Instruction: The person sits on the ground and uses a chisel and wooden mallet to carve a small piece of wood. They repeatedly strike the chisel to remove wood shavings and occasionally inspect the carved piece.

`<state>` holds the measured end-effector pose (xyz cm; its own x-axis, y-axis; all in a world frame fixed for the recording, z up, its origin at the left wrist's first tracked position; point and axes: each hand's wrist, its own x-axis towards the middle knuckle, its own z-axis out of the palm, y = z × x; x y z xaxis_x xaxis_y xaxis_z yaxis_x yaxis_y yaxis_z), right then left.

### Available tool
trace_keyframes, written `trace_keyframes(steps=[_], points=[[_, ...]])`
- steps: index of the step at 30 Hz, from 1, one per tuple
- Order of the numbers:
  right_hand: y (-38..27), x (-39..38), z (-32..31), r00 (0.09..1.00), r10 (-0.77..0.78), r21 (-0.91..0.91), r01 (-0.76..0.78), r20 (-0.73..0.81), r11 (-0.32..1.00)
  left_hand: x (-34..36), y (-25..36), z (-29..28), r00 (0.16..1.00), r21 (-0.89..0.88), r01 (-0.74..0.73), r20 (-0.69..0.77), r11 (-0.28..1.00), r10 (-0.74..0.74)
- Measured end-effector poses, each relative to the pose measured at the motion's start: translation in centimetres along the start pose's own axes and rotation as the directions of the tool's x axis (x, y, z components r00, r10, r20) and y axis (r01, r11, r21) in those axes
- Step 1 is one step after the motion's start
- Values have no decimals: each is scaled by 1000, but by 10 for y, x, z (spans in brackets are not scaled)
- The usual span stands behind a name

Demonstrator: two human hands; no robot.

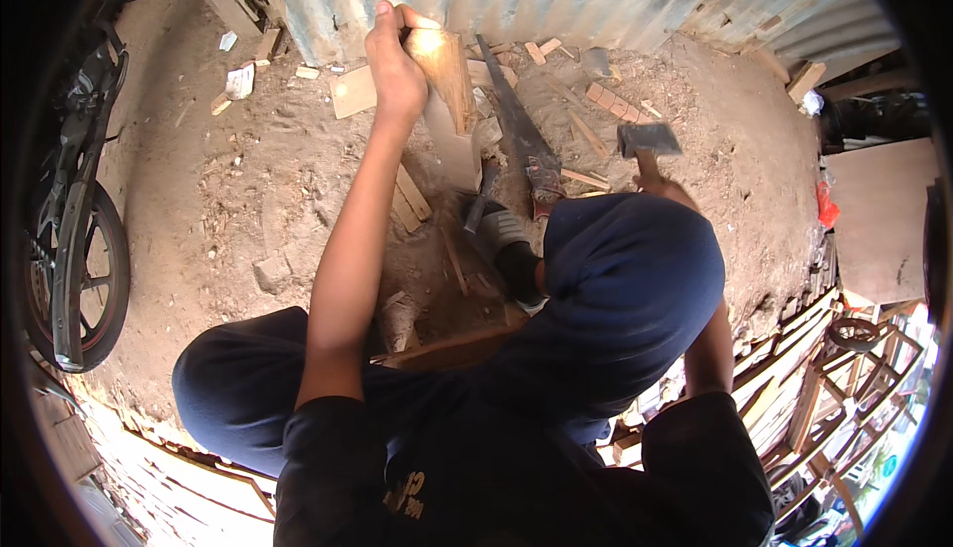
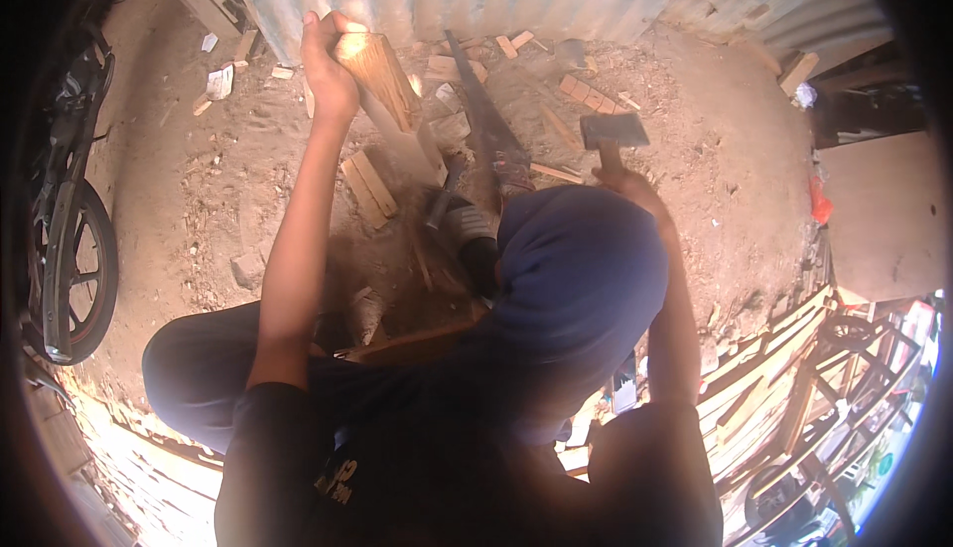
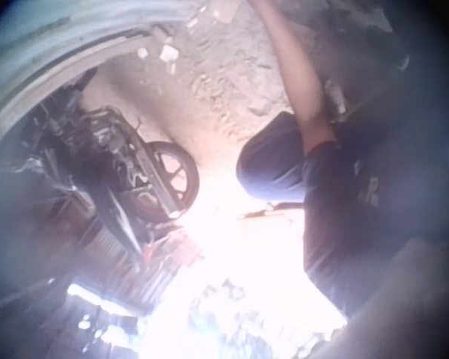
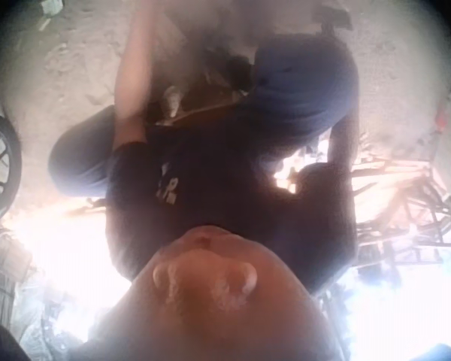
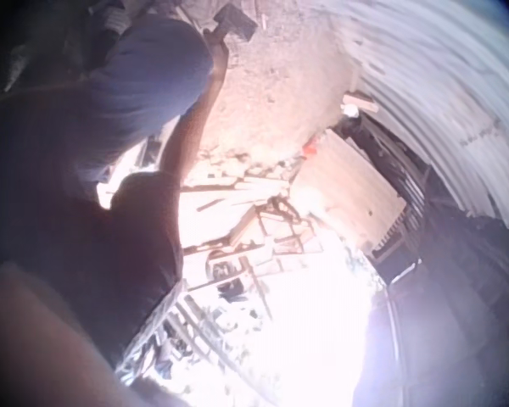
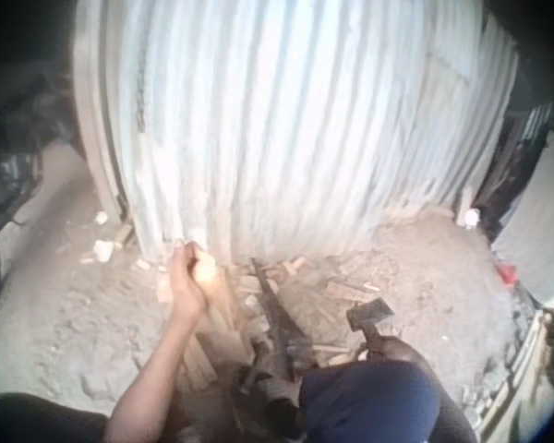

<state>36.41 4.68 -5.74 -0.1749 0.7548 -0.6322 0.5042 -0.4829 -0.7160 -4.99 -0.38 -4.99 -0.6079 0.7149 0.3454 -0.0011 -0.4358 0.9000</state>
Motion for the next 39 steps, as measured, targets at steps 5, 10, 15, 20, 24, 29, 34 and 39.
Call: trace_keyframes(steps=[5, 10, 15, 20, 24, 29, 34, 39], points=[[159, 23, 23, 948, 317, 13, -317, -21, 948, -6, 6, 20, 986, 130, -169, 22, 977, 167], [262, 4, 53, 877, 479, -57, -480, -23, 876, -8, 6, 39, 996, 106, -91, 4, 990, 91], [286, 9, 88, 893, 450, -157, -442, 19, 883, -4, 7, 46, 1000, 158, -29, -6, 987, 31], [256, 48, 138, 967, 232, -264, -198, 103, 944, -5, 4, 48, 999, 227, -50, 32, 973, 44], [208, 89, 187, 988, 3, -276, 39, 151, 960, -7, 5, 44, 998, 226, -43, 46, 973, 33], [144, 139, 225, 984, -150, -313, 173, 96, 934, -11, 9, 44, 995, 280, -97, 51, 955, 86], [120, 176, 236, 998, -43, -515, 19, -35, 857, -17, 11, 40, 998, 198, -55, 48, 979, 46], [127, 207, 242, 996, 10, -312, 18, 86, 950, -21, 11, 35, 993, 246, -115, 69, 962, 101]])
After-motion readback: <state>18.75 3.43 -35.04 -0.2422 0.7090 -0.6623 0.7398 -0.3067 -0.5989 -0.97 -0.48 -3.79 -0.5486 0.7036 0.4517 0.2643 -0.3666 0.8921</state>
